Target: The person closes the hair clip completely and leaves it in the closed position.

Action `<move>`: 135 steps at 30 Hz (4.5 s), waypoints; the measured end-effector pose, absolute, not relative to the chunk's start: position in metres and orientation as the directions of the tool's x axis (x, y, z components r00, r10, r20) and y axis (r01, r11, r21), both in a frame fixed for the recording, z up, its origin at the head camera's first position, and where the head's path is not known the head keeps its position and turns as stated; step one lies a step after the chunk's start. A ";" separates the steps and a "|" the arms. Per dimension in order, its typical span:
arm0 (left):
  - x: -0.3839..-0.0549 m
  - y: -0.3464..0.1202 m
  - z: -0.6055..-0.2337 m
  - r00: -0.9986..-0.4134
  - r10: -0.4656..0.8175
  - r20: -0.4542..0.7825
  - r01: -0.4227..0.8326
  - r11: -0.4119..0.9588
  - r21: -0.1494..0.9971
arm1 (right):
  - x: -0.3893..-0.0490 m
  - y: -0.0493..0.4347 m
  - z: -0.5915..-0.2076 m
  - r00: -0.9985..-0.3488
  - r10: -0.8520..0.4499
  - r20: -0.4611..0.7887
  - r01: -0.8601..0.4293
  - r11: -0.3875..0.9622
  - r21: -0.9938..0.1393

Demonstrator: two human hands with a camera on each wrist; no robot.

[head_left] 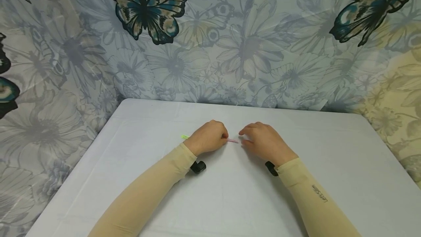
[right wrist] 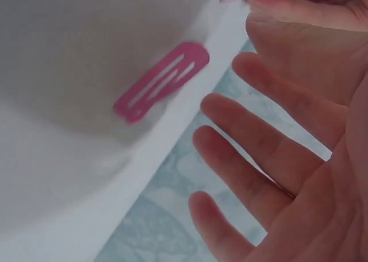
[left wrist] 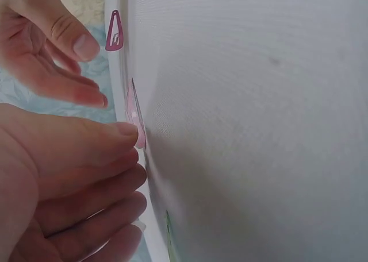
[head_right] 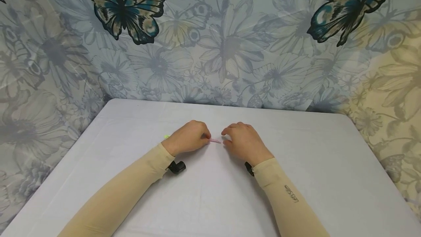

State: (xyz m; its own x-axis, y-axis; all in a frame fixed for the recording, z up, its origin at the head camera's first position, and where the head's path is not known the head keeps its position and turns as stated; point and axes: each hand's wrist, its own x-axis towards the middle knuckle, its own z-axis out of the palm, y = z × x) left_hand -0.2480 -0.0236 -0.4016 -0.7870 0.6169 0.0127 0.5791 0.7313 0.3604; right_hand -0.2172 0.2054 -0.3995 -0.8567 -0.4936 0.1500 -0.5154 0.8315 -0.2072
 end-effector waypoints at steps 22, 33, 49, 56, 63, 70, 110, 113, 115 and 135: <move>-0.242 0.010 -0.392 -0.757 0.653 0.021 0.621 0.708 0.336 | -0.196 0.265 -0.393 -0.922 -0.376 0.088 -0.386 0.891 -0.239; -0.237 0.043 -0.395 -0.754 0.656 0.007 0.626 0.717 0.306 | -0.193 0.267 -0.396 -0.924 -0.372 0.095 -0.383 0.890 -0.246; -0.238 0.061 -0.396 -0.742 0.669 0.038 0.651 0.706 0.279 | -0.197 0.253 -0.401 -0.891 -0.435 0.126 -0.453 0.869 -0.199; -0.237 0.060 -0.399 -0.742 0.669 0.039 0.650 0.706 0.281 | -0.199 0.251 -0.405 -0.885 -0.444 0.137 -0.464 0.865 -0.193; -0.238 0.062 -0.401 -0.747 0.663 0.041 0.647 0.712 0.271 | -0.200 0.250 -0.406 -0.880 -0.454 0.139 -0.473 0.858 -0.201; -0.240 0.063 -0.402 -0.751 0.658 0.057 0.647 0.716 0.263 | -0.201 0.251 -0.406 -0.873 -0.460 0.159 -0.484 0.854 -0.188; -0.239 0.053 -0.386 -0.695 0.714 0.089 0.700 0.643 0.311 | -0.202 0.256 -0.394 -0.838 -0.499 0.223 -0.541 0.813 -0.216; -0.240 0.052 -0.386 -0.687 0.720 0.101 0.709 0.633 0.311 | -0.202 0.256 -0.394 -0.824 -0.509 0.248 -0.558 0.803 -0.209; -0.240 0.052 -0.386 -0.681 0.724 0.109 0.715 0.627 0.309 | -0.203 0.256 -0.395 -0.817 -0.514 0.262 -0.568 0.798 -0.204; -0.243 0.050 -0.387 -0.613 0.772 0.170 0.776 0.548 0.312 | -0.205 0.254 -0.397 -0.741 -0.564 0.365 -0.647 0.745 -0.162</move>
